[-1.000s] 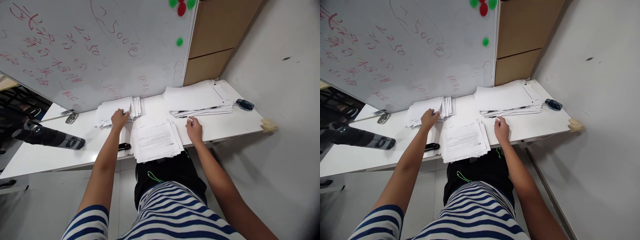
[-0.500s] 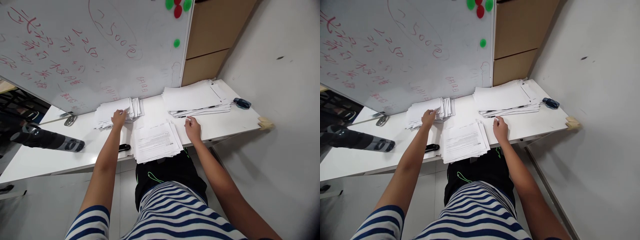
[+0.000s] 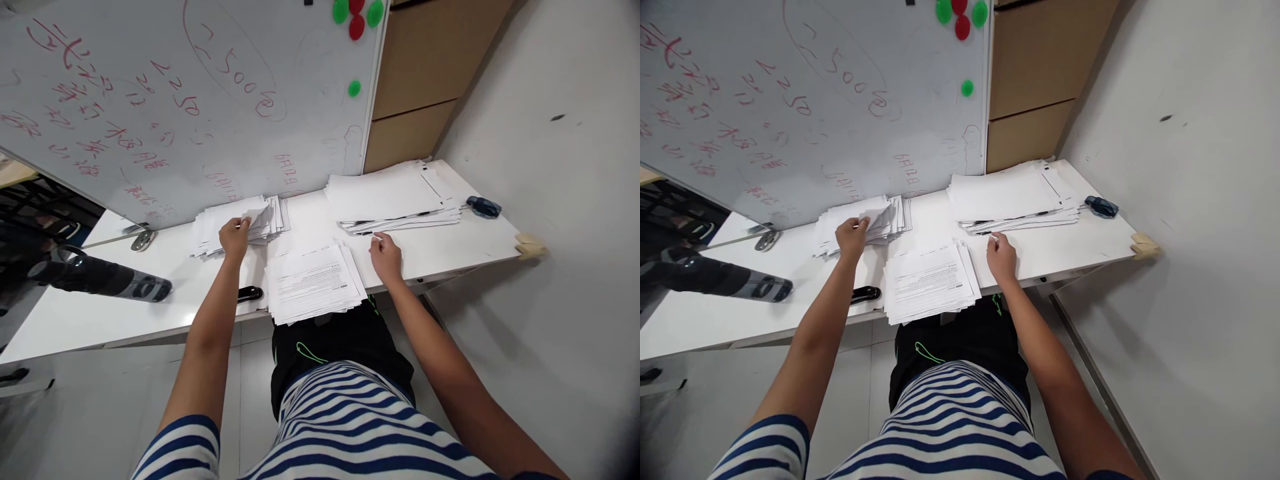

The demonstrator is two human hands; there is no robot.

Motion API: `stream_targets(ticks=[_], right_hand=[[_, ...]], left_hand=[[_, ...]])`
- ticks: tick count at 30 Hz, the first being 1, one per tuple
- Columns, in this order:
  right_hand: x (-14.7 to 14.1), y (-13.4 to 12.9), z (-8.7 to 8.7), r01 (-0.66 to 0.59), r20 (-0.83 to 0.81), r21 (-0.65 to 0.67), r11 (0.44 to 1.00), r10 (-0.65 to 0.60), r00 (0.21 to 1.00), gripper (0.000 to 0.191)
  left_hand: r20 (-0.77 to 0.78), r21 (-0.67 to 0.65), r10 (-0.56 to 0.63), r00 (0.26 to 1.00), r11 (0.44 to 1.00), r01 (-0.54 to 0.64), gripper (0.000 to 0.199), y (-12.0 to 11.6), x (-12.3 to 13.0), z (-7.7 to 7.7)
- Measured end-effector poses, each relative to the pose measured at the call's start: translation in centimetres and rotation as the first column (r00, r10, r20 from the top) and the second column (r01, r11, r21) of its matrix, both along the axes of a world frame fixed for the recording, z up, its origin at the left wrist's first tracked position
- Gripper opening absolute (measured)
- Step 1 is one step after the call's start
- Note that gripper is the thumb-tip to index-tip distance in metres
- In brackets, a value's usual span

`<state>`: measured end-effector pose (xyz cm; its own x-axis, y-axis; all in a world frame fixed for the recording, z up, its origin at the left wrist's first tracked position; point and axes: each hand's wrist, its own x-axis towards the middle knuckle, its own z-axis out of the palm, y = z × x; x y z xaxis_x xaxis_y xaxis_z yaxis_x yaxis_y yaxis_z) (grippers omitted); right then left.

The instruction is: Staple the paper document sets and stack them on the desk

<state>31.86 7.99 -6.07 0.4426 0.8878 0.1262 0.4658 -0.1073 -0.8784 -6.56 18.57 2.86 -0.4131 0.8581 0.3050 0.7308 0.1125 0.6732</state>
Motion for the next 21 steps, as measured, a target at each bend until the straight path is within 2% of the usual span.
stream_targets(ticks=[4,7,11,14,15,16,18,20,21], right_hand=[[-0.1,-0.1,0.1,0.0,-0.009,0.009,1.0,0.0,1.0,0.045],[0.0,-0.1,0.1,-0.002,-0.024,0.005,1.0,0.002,1.0,0.046],[-0.2,-0.6,0.8,-0.036,-0.111,0.044,0.998,0.041,0.993,0.052],[-1.8,-3.1,2.6,-0.125,-0.219,0.19,0.974,0.166,0.962,0.062],[-2.7,-4.4,3.4,-0.211,-0.263,0.264,0.941,0.28,0.923,0.068],[-3.7,-5.9,4.3,-0.297,-0.333,0.339,0.892,0.409,0.85,0.077],[-6.0,-9.2,5.8,-0.424,-0.471,0.476,0.77,0.631,0.616,0.092],[-8.1,-12.1,6.9,-0.5,-0.583,0.516,0.695,0.713,0.389,0.1],[-9.0,-13.2,7.2,-0.499,-0.623,0.528,0.687,0.713,0.322,0.1]], left_hand=[[0.134,0.102,-0.125,0.983,0.988,0.112,0.026,-1.7,1.2,2.1],[0.319,0.177,-0.247,0.915,0.964,0.199,0.027,-4.1,2.7,4.1],[0.548,0.362,-0.459,0.699,0.884,0.296,0.033,-8.7,4.8,7.3],[0.646,0.51,-0.53,0.549,0.835,0.207,0.034,-12.3,6.0,8.7],[0.674,0.539,-0.527,0.517,0.83,0.144,0.033,-13.3,6.4,8.7],[0.703,0.554,-0.512,0.494,0.829,0.07,0.033,-14.3,6.8,8.5],[0.764,0.549,-0.461,0.451,0.832,-0.08,0.032,-16.0,7.7,7.3],[0.83,0.493,-0.401,0.388,0.853,-0.173,0.031,-17.4,8.5,5.6],[0.86,0.454,-0.369,0.352,0.868,-0.199,0.031,-18.0,8.8,4.6]])
